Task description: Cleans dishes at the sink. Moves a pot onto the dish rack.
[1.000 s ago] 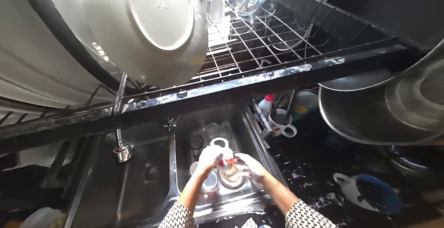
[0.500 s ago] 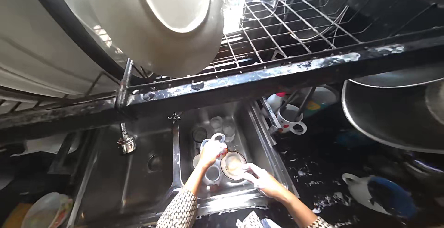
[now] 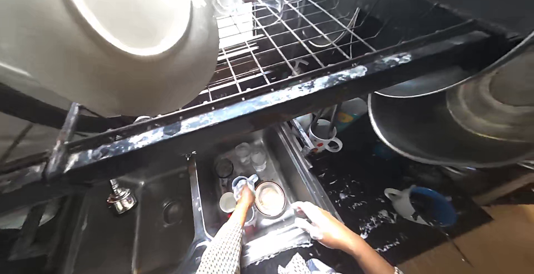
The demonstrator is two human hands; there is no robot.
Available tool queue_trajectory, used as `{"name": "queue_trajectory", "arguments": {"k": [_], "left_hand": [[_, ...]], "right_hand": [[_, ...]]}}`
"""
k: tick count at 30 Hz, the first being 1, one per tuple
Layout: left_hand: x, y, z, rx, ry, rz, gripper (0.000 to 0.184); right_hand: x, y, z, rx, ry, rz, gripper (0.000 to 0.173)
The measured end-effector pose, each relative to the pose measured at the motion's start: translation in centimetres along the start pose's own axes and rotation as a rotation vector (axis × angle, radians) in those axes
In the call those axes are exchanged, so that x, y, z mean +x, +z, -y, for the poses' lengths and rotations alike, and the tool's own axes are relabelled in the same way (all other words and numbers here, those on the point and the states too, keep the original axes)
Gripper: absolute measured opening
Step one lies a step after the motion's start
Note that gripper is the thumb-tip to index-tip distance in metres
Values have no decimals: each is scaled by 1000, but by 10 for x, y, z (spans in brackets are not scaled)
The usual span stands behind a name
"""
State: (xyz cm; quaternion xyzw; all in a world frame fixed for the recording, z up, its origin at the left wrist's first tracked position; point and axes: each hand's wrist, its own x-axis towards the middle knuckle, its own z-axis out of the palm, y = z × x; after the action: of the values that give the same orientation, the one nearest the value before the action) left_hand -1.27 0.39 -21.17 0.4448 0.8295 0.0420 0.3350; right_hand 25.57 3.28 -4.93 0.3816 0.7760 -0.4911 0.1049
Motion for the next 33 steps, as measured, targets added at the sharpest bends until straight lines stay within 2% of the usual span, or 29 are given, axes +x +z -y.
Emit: {"name": "queue_trajectory", "arguments": {"k": [6,12,20,25,29,33], "left_hand": [[-1,4,8,23,-53,43,57],[5,9,12,103,18,37,58],[8,13,15,184,67,102,53],[-3,11,9,280,110,42,49],[-19,-5,-8,368,62,60,50],[-29,-19,-18,387,28,23,46]], "right_hand": [[-18,-5,-3,95,-9,-55,50],[-34,-14,-7,127,-36,-149,46],[-53,-16,-27,247,55,-310,44],[-51,-15,-34,294,54,-402,46],[-32,-35,-28,249,-7,-653,49],[-9,-72,-2,215,-107,-1048,48]]}}
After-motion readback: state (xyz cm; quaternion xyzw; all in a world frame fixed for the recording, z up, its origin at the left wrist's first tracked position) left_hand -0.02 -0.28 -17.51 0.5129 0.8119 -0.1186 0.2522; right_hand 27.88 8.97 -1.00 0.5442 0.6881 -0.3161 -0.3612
